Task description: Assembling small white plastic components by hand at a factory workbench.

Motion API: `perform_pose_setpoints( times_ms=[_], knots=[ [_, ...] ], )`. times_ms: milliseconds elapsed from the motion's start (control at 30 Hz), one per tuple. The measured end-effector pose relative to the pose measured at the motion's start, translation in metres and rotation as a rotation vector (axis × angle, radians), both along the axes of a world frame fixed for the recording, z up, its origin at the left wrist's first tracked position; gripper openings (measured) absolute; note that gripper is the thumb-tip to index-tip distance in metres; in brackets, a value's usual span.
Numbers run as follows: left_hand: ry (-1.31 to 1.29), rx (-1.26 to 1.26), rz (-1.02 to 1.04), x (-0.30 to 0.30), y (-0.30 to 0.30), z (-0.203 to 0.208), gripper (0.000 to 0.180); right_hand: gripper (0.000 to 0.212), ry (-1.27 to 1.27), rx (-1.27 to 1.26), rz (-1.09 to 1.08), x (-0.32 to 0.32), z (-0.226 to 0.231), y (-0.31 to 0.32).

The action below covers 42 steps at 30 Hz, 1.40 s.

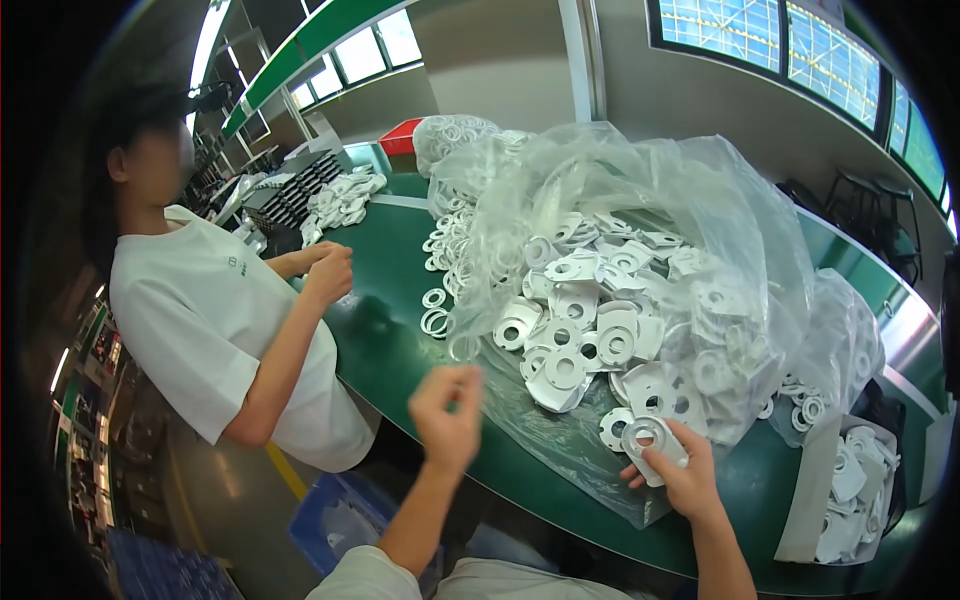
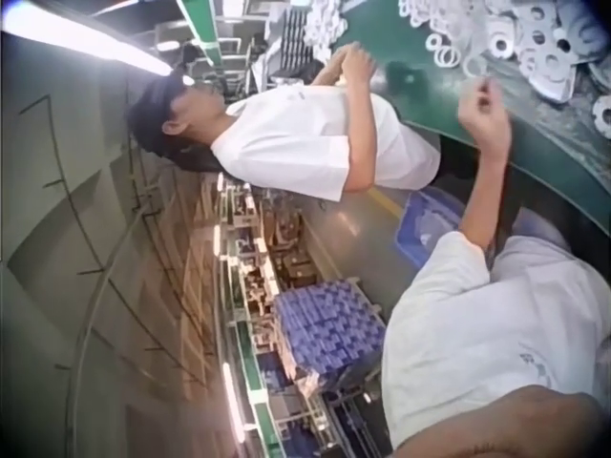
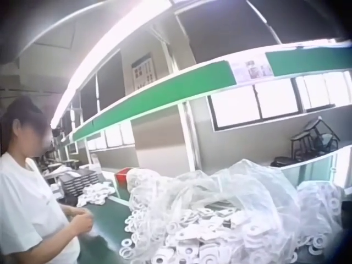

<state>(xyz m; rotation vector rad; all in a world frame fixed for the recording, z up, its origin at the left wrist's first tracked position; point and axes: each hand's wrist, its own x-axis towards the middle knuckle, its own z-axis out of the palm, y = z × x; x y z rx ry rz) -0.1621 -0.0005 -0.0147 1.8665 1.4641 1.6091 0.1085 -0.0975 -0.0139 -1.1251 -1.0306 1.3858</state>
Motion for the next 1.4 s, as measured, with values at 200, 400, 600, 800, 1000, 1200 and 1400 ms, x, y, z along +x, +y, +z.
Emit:
perform_pose_setpoints(
  times_ms=[200,400,600,800,1000,1200,1400],
  knots=[
    [0.364,-0.014,0.048,-0.078,0.060,-0.033,0.014,0.026,0.082,0.006,-0.053,-0.004,-0.001,0.002],
    [0.613,0.023,-0.071,-0.086,0.060,-0.010,0.009,0.043,0.176,-0.116,0.016,0.002,-0.001,0.002],
    [0.378,0.073,0.139,-0.076,-0.003,0.024,0.005,0.041,0.299,-0.168,0.039,-0.001,-0.002,0.008],
    [-0.313,-0.328,-0.618,0.040,-0.013,0.048,0.018,0.038,0.259,-0.110,-0.036,0.012,-0.003,0.003],
    [-0.353,-0.645,-1.045,0.125,0.022,0.030,0.015,0.049,0.470,-0.090,-0.109,0.015,-0.003,0.006],
    [-0.334,-0.693,-1.054,0.134,0.026,0.013,0.015,0.051,0.497,-0.063,-0.110,0.020,0.001,0.007],
    [-0.285,-0.650,-1.033,0.131,0.027,0.012,0.015,0.048,0.475,-0.040,-0.086,0.018,0.004,0.006]
  ],
)
